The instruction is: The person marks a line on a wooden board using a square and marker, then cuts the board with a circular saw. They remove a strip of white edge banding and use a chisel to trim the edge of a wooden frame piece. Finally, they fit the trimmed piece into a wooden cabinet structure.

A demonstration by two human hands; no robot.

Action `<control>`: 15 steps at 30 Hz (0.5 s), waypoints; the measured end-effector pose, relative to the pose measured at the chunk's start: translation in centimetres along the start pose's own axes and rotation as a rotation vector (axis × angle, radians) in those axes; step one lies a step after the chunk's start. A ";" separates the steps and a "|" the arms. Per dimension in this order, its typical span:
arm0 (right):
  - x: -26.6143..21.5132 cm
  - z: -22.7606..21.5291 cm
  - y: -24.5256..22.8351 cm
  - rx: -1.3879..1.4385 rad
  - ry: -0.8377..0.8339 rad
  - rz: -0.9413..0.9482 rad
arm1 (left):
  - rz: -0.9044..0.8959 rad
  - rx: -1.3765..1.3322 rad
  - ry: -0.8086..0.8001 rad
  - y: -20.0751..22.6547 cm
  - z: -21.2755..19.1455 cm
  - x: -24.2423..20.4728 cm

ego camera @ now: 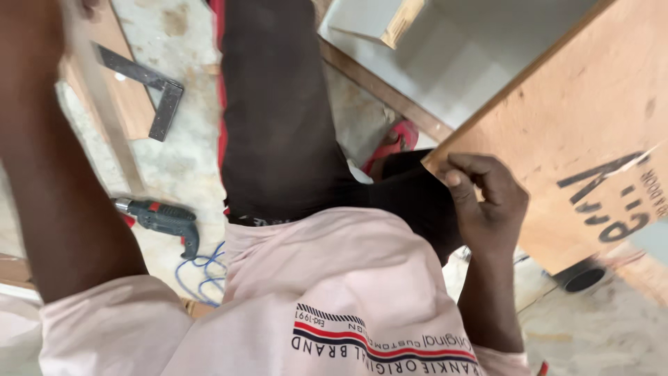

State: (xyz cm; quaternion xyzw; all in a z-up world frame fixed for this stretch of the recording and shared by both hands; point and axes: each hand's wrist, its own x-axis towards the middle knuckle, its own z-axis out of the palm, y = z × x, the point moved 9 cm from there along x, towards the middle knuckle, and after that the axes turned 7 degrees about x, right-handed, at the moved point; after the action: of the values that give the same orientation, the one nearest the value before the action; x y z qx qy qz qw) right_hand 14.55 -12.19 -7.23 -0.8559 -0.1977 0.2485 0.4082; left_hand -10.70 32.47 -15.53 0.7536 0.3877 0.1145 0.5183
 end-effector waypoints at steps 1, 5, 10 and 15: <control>-0.5 0.4 0.7 -0.005 0.000 0.012 | -0.054 0.025 0.016 -5.0 0.5 0.9; -1.6 2.0 2.3 -0.111 0.020 0.012 | -0.306 -0.406 0.061 -21.1 11.8 3.4; -1.5 3.1 1.5 -0.013 0.027 0.007 | -0.512 -0.124 -0.063 -28.0 23.8 -1.3; 2.6 -0.3 -0.9 -0.170 0.015 -0.147 | -0.440 0.193 -0.073 -26.5 26.6 -2.6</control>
State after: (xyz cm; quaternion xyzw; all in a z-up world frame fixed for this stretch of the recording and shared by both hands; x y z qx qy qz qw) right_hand 16.68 -10.43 -7.09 -0.8725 -0.2772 0.1940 0.3526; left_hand -9.49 16.52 -49.56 0.7007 0.5326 -0.0659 0.4701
